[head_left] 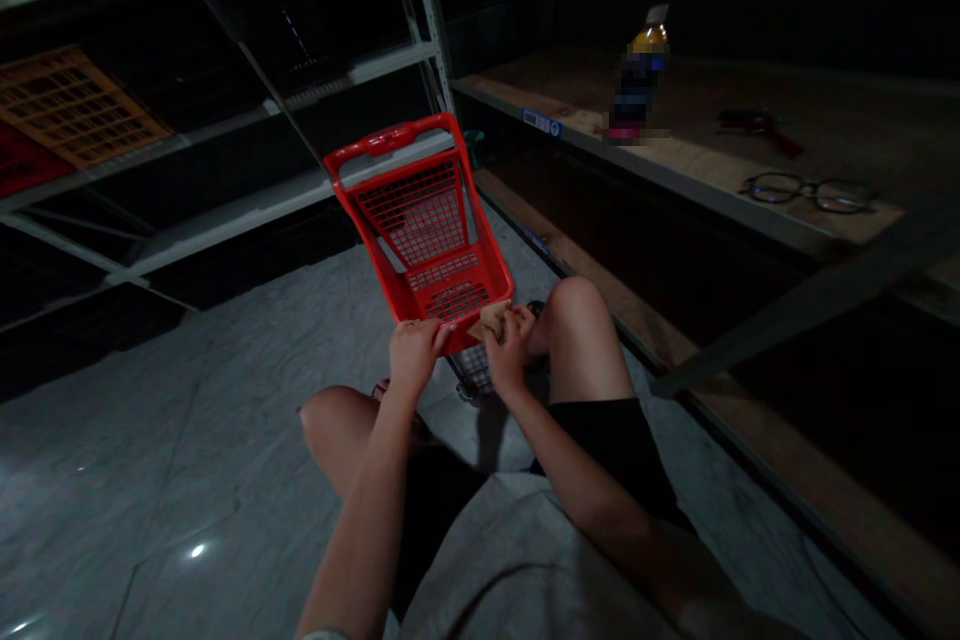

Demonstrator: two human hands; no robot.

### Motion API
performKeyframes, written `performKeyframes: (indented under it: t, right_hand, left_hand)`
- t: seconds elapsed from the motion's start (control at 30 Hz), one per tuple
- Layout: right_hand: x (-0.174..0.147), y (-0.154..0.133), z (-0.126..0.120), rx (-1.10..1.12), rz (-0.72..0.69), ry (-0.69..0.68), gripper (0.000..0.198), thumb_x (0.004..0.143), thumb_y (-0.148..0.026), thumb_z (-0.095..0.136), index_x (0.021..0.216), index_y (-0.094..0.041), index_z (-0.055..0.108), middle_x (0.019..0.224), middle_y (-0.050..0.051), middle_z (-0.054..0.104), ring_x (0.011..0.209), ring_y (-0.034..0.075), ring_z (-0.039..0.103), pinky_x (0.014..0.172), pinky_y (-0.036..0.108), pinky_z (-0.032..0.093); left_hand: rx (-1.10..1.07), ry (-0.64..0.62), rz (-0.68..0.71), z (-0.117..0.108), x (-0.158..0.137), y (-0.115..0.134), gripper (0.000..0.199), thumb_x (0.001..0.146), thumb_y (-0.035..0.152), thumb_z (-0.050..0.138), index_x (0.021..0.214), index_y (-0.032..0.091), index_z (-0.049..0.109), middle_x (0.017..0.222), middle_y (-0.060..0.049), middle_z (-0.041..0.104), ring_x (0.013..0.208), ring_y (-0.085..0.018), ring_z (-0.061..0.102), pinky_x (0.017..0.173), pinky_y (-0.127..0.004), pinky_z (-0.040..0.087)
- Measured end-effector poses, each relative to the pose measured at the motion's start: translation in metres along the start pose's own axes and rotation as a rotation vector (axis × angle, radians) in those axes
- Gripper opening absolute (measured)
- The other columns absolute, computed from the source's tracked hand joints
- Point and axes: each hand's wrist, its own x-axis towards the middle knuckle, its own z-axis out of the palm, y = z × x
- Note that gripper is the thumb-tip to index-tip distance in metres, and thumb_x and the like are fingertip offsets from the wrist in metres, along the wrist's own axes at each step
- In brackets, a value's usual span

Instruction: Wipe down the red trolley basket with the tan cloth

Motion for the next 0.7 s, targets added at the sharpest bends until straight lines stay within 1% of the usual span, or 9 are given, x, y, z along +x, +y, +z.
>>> performKeyframes:
  t: [0.1, 0.17, 0.3, 0.4, 0.5, 0.63, 0.7]
  right_hand:
    - [-0.006, 0.021, 0.004, -0.035, 0.077, 0.021, 0.047, 0.082, -0.033, 0.057, 0.127, -0.018, 0.053, 0.142, 0.018, 0.042, 0.139, 0.029, 0.043, 0.122, 0.05, 0.032]
    - [-0.003, 0.026, 0.002, -0.046, 0.08, 0.023, 0.053, 0.083, -0.034, 0.058, 0.132, -0.017, 0.049, 0.142, 0.019, 0.043, 0.14, 0.029, 0.043, 0.123, 0.05, 0.033]
    - [0.017, 0.02, -0.013, -0.073, 0.055, 0.069, 0.043, 0.081, -0.03, 0.057, 0.122, -0.019, 0.054, 0.129, 0.015, 0.055, 0.127, 0.028, 0.053, 0.118, 0.048, 0.038]
    - [0.025, 0.013, -0.022, -0.089, 0.047, 0.097, 0.039, 0.08, -0.027, 0.056, 0.119, -0.02, 0.056, 0.125, 0.014, 0.059, 0.122, 0.028, 0.055, 0.114, 0.048, 0.041]
    - [0.012, 0.01, -0.018, -0.092, 0.031, 0.103, 0.033, 0.081, -0.027, 0.057, 0.113, -0.019, 0.057, 0.124, 0.015, 0.058, 0.122, 0.028, 0.055, 0.113, 0.048, 0.042]
    - [-0.012, 0.011, -0.008, -0.09, -0.012, 0.022, 0.024, 0.081, -0.025, 0.058, 0.105, -0.021, 0.058, 0.123, 0.014, 0.056, 0.122, 0.027, 0.056, 0.113, 0.047, 0.043]
    - [-0.014, 0.012, -0.007, -0.079, -0.026, 0.012, 0.024, 0.079, -0.024, 0.058, 0.103, -0.021, 0.058, 0.123, 0.014, 0.055, 0.122, 0.027, 0.055, 0.113, 0.047, 0.043]
  left_hand:
    - [0.009, 0.014, -0.016, 0.002, -0.002, 0.009, 0.042, 0.105, 0.048, 0.044, 0.092, 0.02, 0.073, 0.091, -0.011, 0.078, 0.087, -0.025, 0.069, 0.085, -0.036, 0.041]
    - [0.013, 0.017, -0.022, 0.003, -0.003, 0.014, 0.041, 0.104, 0.048, 0.045, 0.09, 0.02, 0.073, 0.089, -0.011, 0.078, 0.086, -0.025, 0.07, 0.083, -0.035, 0.041]
    - [0.023, 0.035, -0.032, 0.007, -0.006, 0.025, 0.041, 0.104, 0.049, 0.046, 0.087, 0.02, 0.071, 0.086, -0.01, 0.077, 0.085, -0.024, 0.07, 0.081, -0.035, 0.04]
    - [0.025, 0.057, -0.039, 0.011, -0.008, 0.035, 0.041, 0.104, 0.048, 0.046, 0.086, 0.02, 0.07, 0.086, -0.01, 0.077, 0.083, -0.024, 0.07, 0.08, -0.035, 0.04]
    - [0.017, 0.081, -0.055, 0.013, -0.011, 0.044, 0.04, 0.104, 0.046, 0.047, 0.085, 0.02, 0.07, 0.084, -0.011, 0.076, 0.082, -0.024, 0.07, 0.079, -0.036, 0.04]
    - [-0.003, 0.094, -0.065, 0.013, -0.013, 0.051, 0.039, 0.104, 0.044, 0.046, 0.087, 0.019, 0.071, 0.086, -0.012, 0.077, 0.082, -0.025, 0.07, 0.079, -0.038, 0.04]
    - [-0.012, 0.095, -0.063, 0.014, -0.013, 0.052, 0.039, 0.105, 0.043, 0.046, 0.088, 0.019, 0.071, 0.088, -0.012, 0.077, 0.083, -0.026, 0.07, 0.08, -0.038, 0.04]
